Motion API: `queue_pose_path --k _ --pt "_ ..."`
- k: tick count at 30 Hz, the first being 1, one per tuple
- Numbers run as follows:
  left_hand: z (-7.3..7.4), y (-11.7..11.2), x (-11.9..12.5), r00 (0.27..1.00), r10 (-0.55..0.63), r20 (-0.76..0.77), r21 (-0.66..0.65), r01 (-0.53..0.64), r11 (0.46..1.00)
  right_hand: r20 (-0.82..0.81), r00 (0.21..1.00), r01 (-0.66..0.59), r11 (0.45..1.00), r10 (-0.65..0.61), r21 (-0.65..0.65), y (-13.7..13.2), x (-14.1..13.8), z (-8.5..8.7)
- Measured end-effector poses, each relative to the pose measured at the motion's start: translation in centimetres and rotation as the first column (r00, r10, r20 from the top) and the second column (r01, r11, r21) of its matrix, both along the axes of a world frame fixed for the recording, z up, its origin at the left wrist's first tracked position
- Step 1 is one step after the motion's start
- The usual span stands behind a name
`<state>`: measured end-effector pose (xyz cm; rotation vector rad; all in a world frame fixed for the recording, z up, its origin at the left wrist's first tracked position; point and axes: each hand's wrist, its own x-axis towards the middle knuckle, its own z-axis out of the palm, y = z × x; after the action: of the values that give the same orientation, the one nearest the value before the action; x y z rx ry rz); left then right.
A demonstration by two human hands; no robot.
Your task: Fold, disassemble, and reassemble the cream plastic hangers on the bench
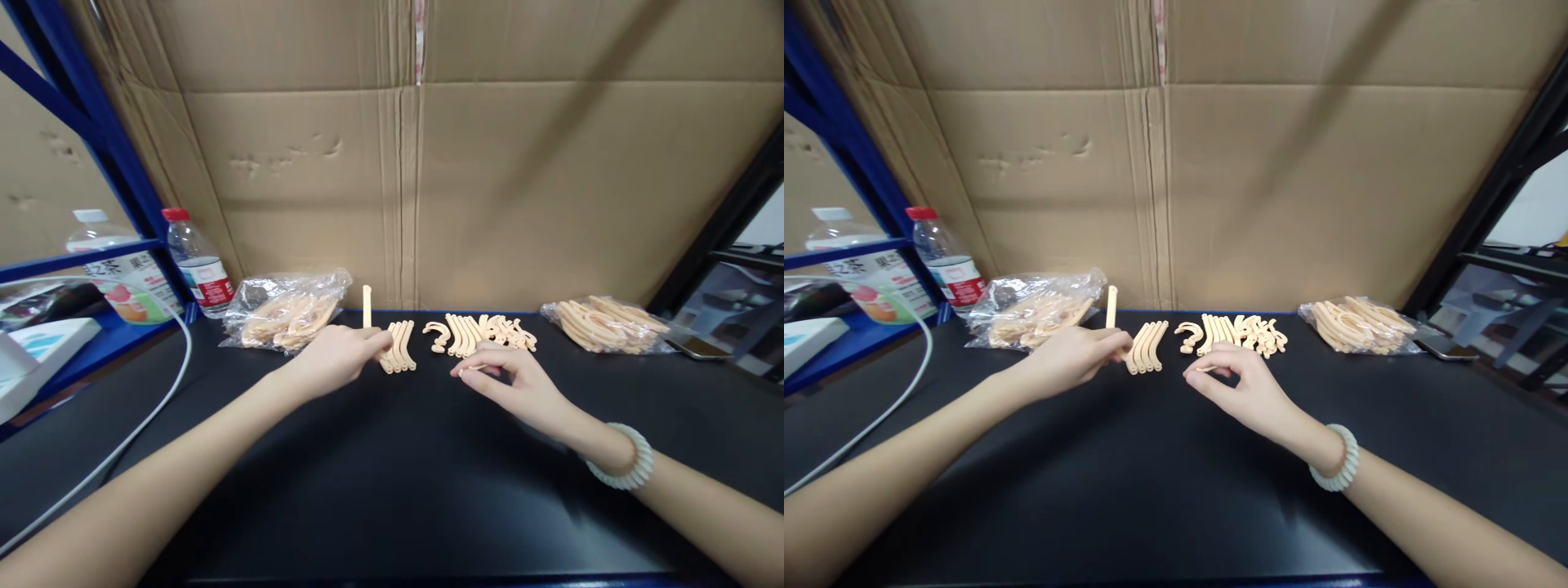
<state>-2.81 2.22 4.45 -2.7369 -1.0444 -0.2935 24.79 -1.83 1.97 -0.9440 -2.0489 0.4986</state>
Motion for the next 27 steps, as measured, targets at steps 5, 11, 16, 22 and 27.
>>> queue_pose_path --k 5,11,16,22,27 --pt "-0.9 1.6 -1.5 0.999 0.031 -0.024 -0.107 -0.033 0.994 -0.026 0.999 0.029 1.0 -0.029 0.001 0.4 0.4 -0.2" --pt "-0.9 0.6 -0.3 0.995 -0.044 0.09 -0.211 0.062 0.976 -0.035 0.998 0.047 0.998 -0.046 0.03 0.8 0.6 -0.3" --pt "-0.9 0.1 0.4 0.996 -0.027 0.083 -0.213 0.045 0.976 -0.037 0.999 0.004 1.0 -0.003 0.01 0.7 0.5 -0.1" --pt "-1.6 -0.1 0.6 0.993 0.047 0.106 -0.117 -0.034 0.993 -0.033 0.999 -0.009 1.0 0.009 0.019 0.6 0.4 -0.1" --pt "-2.8 -0.9 2.0 0.982 0.133 0.132 -0.038 -0.129 0.991 -0.022 0.999 -0.031 0.999 0.031 0.021 0.7 0.4 -0.2"
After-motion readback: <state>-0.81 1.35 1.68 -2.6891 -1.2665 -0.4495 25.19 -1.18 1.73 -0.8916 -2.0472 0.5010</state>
